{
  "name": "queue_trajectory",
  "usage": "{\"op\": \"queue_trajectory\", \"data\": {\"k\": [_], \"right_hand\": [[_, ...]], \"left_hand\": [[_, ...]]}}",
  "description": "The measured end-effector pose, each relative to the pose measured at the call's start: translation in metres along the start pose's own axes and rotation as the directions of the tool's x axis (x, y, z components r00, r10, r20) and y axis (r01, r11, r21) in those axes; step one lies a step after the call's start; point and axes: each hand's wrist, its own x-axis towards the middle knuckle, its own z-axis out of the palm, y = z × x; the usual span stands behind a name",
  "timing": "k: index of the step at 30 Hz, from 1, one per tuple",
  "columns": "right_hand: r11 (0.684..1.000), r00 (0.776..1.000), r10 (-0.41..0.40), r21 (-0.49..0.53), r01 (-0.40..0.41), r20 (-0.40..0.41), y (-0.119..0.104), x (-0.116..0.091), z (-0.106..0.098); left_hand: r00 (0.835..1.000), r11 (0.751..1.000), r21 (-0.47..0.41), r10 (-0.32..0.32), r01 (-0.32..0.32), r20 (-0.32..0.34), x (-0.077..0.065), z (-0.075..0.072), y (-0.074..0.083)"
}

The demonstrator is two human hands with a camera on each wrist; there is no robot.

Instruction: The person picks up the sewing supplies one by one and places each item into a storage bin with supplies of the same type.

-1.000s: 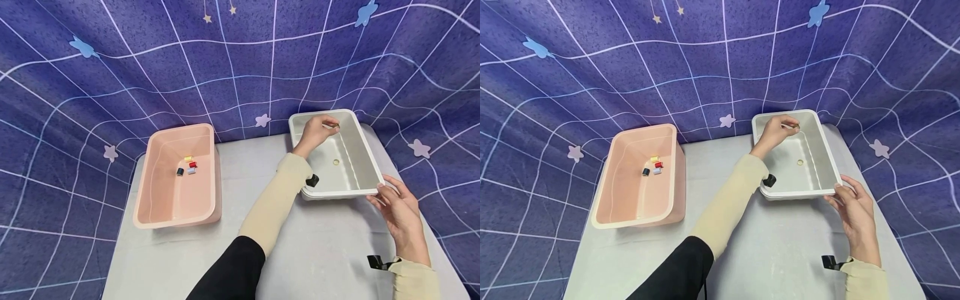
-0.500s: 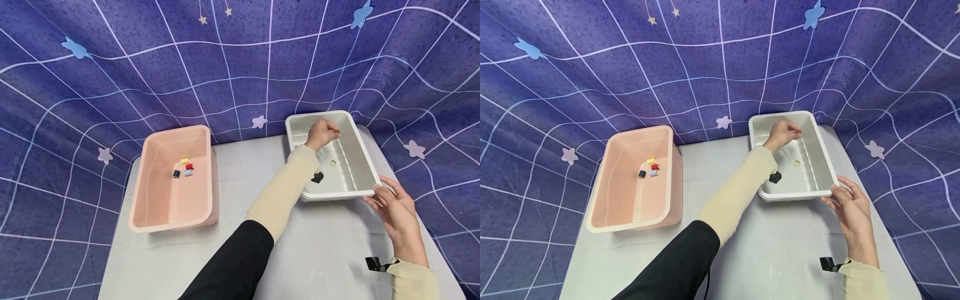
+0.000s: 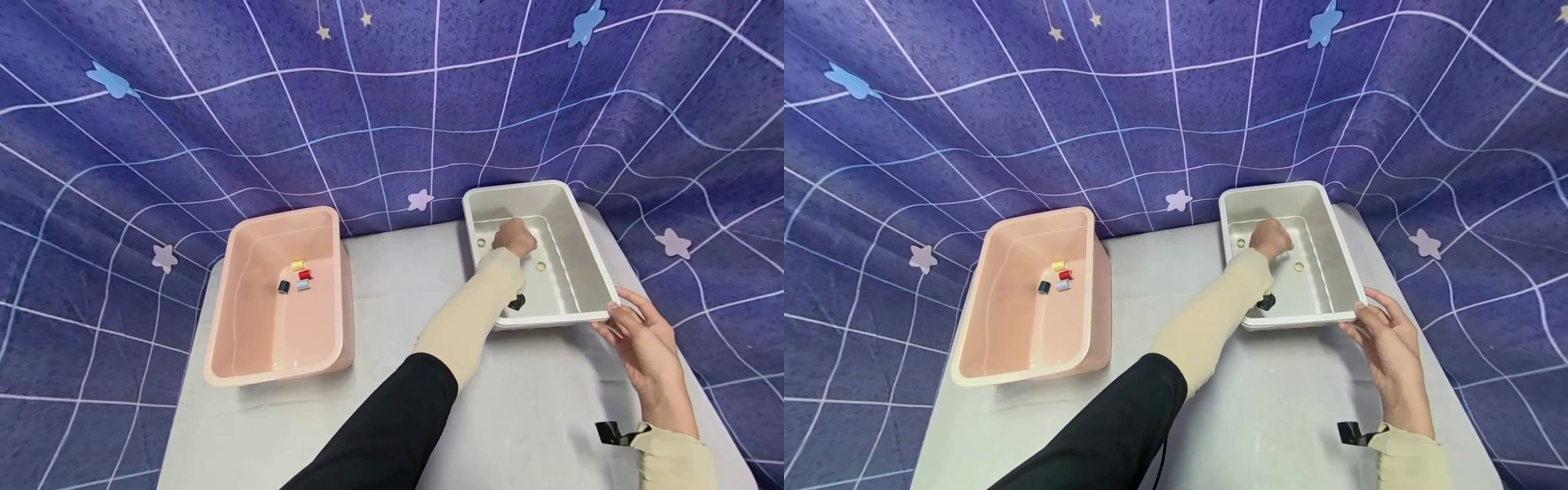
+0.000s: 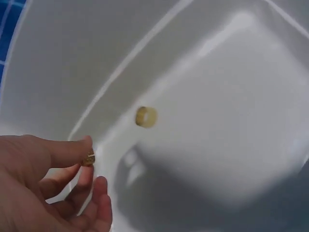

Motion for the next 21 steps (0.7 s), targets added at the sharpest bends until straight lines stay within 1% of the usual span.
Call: {"op": "queue_trajectory", "data": {"k": [2,5,9,12,16,18,21], "right_hand": [[1.000,1.000,-0.001,0.000,0.001,0.002,0.000,0.000,0.000],[1.000,1.000,0.001,0.005,-0.001,0.000,0.000,-0.001,0.001],[1.000,1.000,0.004,0.002,-0.004,-0.009,0.001,0.000,0.002],[1.000,1.000,0.003,-0.003,-0.003,-0.013,0.000,0.000,0.001],[1.000,1.000,0.000,-0.002,0.000,-0.010,0.000,-0.001,0.000],[1.000,1.000,-0.001,0.002,0.001,-0.006,0.000,-0.001,0.001],[1.000,1.000,-0.003,0.001,0.003,-0.009,0.000,-0.001,0.001]], "left_hand": [[0.999,0.997,0.063,0.038,-0.039,0.005,0.002,0.004,-0.002],[0.996,0.984,0.157,0.087,-0.087,0.008,0.003,0.009,-0.003],[0.994,0.965,0.242,0.102,-0.106,0.029,0.002,0.014,-0.002],[0.995,0.956,0.274,0.093,-0.103,0.048,0.000,0.018,-0.001],[0.994,0.946,0.309,0.091,-0.103,0.054,0.002,0.028,0.001],[0.993,0.939,0.324,0.099,-0.113,0.059,0.003,0.032,0.000],[0.991,0.933,0.337,0.112,-0.128,0.068,0.003,0.034,-0.001]]}}
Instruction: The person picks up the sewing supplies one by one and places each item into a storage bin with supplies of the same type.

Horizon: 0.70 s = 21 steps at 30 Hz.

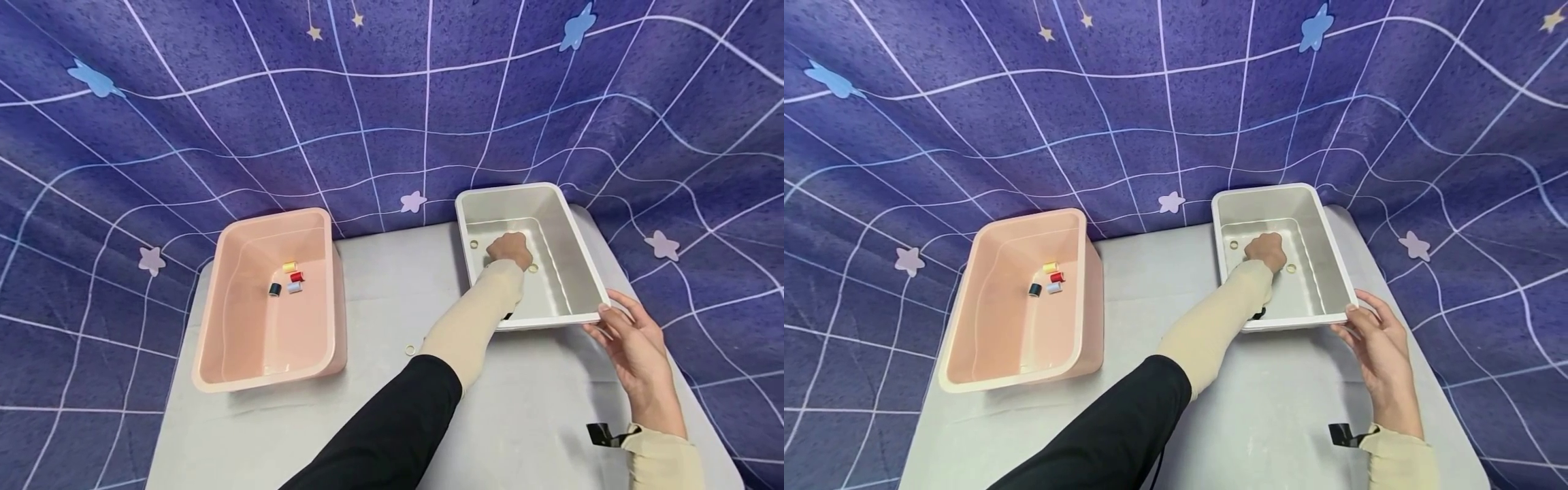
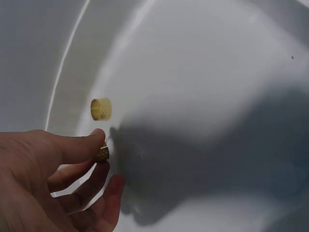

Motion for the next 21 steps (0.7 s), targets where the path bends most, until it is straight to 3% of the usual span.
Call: {"op": "queue_trajectory", "data": {"k": [8,21], "right_hand": [[1.000,1.000,-0.001,-0.002,0.001,-0.016,0.0005,-0.0002,-0.0002],[1.000,1.000,0.001,-0.002,-0.001,-0.015,-0.0002,-0.0003,0.0001]], "left_hand": [[1.000,1.000,0.019,0.005,-0.005,0.012,-0.0003,0.0062,0.0019],[1.000,1.000,0.009,-0.008,0.008,0.005,-0.0041,0.0010,0.0026]]}}
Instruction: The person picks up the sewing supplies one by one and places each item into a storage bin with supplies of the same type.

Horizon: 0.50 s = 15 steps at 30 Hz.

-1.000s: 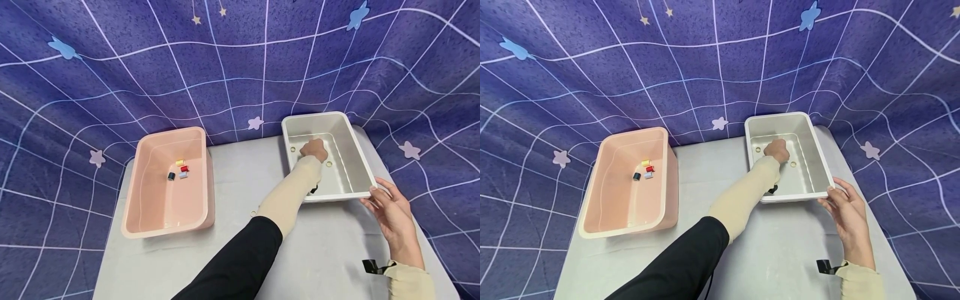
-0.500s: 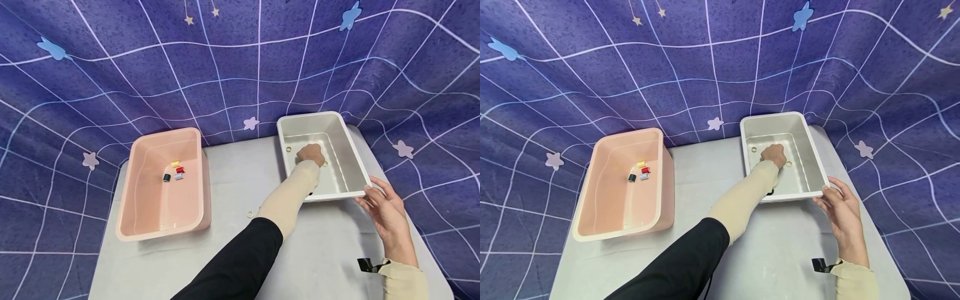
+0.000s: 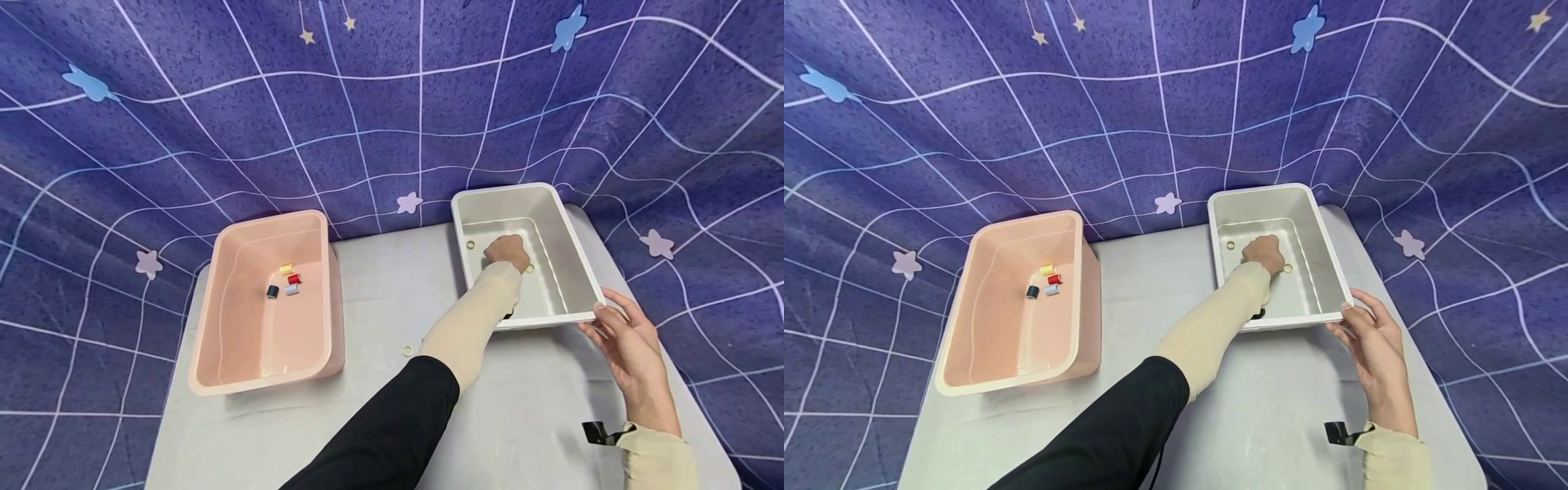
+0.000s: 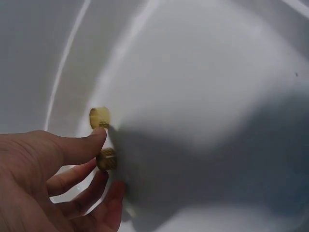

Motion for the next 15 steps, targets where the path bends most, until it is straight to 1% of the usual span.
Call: {"op": "queue_trajectory", "data": {"k": [8,12,15], "right_hand": [[1.000,1.000,0.009,0.002,-0.009,-0.004,0.000,0.000,0.000],[1.000,1.000,0.009,0.011,-0.009,-0.003,0.000,0.001,0.000],[1.000,1.000,0.011,0.019,-0.011,0.000,0.000,0.001,0.000]], "left_hand": [[0.999,0.999,-0.037,-0.016,0.015,-0.033,-0.005,-0.009,0.002],[0.998,0.997,-0.074,0.024,-0.029,-0.064,-0.010,-0.017,-0.001],[0.991,0.989,-0.119,0.074,-0.086,-0.108,-0.015,-0.024,-0.004]]}}
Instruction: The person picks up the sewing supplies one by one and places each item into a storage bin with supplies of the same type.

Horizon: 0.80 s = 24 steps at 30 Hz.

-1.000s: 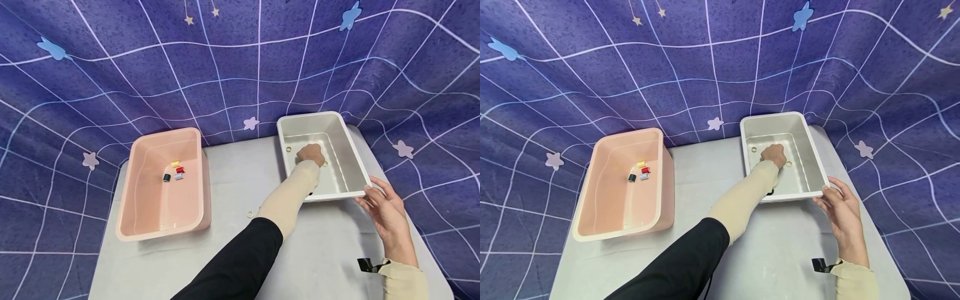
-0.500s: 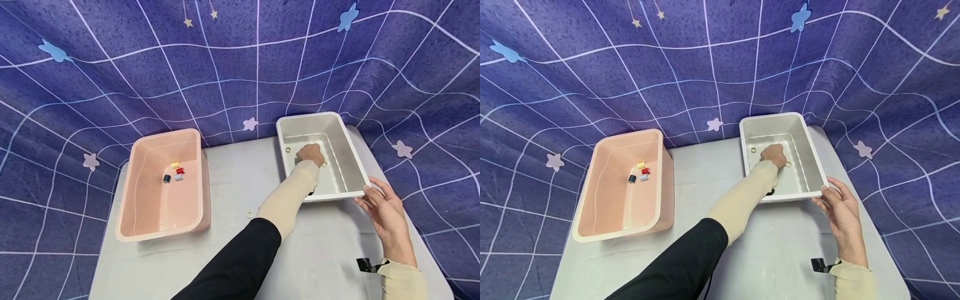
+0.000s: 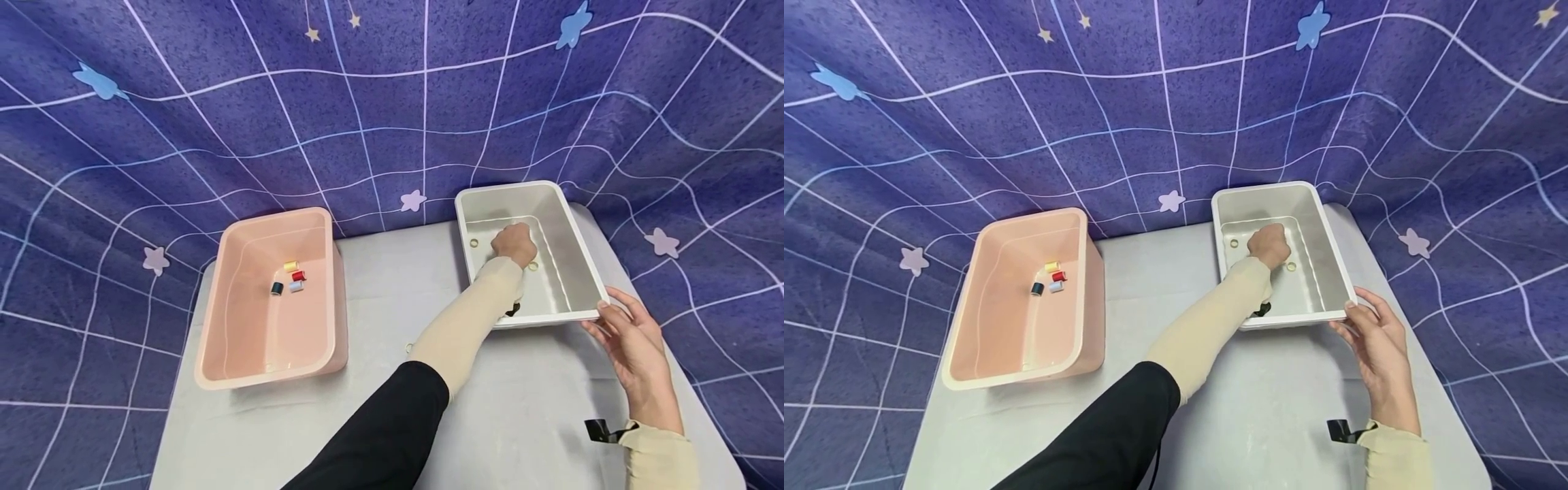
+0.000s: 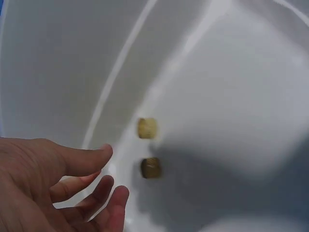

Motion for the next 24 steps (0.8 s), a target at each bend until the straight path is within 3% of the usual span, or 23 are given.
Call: {"op": "queue_trajectory", "data": {"k": [5,10,19,24], "right_hand": [[1.000,1.000,-0.004,0.007,0.004,0.004,-0.001,-0.001,0.000],[1.000,1.000,-0.001,0.008,0.001,0.009,0.000,-0.001,0.001],[1.000,1.000,0.004,0.020,-0.004,0.009,0.000,0.000,0.000],[1.000,1.000,0.006,0.018,-0.006,0.004,0.000,0.000,0.000]], "left_hand": [[0.993,0.990,-0.096,0.092,-0.100,-0.079,-0.011,-0.013,0.000],[0.981,0.970,-0.186,0.129,-0.155,-0.143,-0.024,-0.029,0.001],[0.953,0.918,-0.314,0.163,-0.241,-0.256,-0.048,-0.063,0.005],[0.933,0.871,-0.386,0.189,-0.304,-0.307,-0.076,-0.080,0.004]]}}
